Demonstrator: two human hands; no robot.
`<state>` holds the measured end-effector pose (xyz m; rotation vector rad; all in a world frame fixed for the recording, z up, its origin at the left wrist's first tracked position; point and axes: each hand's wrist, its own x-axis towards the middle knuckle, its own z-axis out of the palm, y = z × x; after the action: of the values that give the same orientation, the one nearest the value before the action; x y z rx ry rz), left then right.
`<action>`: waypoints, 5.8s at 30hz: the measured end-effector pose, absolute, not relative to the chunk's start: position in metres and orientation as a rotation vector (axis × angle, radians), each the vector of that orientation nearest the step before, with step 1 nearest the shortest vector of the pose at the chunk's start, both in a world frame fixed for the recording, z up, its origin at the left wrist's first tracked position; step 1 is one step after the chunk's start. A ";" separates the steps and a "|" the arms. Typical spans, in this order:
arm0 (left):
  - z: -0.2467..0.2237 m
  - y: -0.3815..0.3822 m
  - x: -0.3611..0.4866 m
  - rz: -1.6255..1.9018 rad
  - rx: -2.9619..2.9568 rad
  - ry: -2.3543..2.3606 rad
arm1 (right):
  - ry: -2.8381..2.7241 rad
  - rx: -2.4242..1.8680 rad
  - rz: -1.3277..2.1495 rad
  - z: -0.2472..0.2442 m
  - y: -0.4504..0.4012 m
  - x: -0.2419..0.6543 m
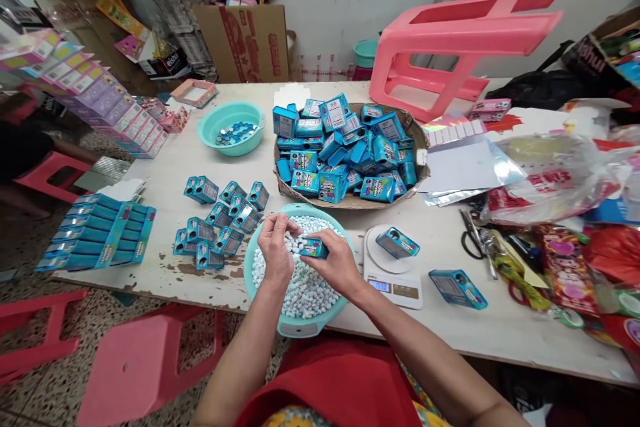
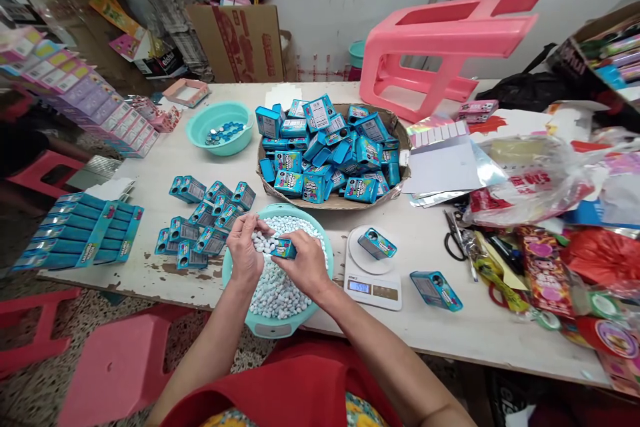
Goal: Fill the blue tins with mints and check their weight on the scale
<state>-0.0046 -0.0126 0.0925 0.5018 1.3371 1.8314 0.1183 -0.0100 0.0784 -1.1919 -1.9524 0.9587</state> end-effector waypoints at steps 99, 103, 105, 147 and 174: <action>0.089 0.002 0.020 1.869 0.456 1.359 | -1.864 -1.159 0.977 0.071 -0.005 0.130; 0.111 -0.001 0.014 1.777 0.388 1.205 | -1.686 -1.081 1.162 0.069 -0.004 0.143; 0.113 0.000 0.004 1.737 0.339 1.126 | -1.558 -1.068 1.289 0.065 -0.003 0.152; 0.068 -0.044 0.040 1.108 1.013 1.499 | -1.833 -1.269 1.127 0.059 -0.018 0.230; 0.019 -0.002 0.015 1.200 -0.013 1.153 | -1.853 -1.313 0.992 0.064 0.003 0.199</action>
<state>0.0154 -0.0017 0.0194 -0.0128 1.1535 1.2005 0.1987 0.0034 0.0641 -1.3131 -1.8529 0.9919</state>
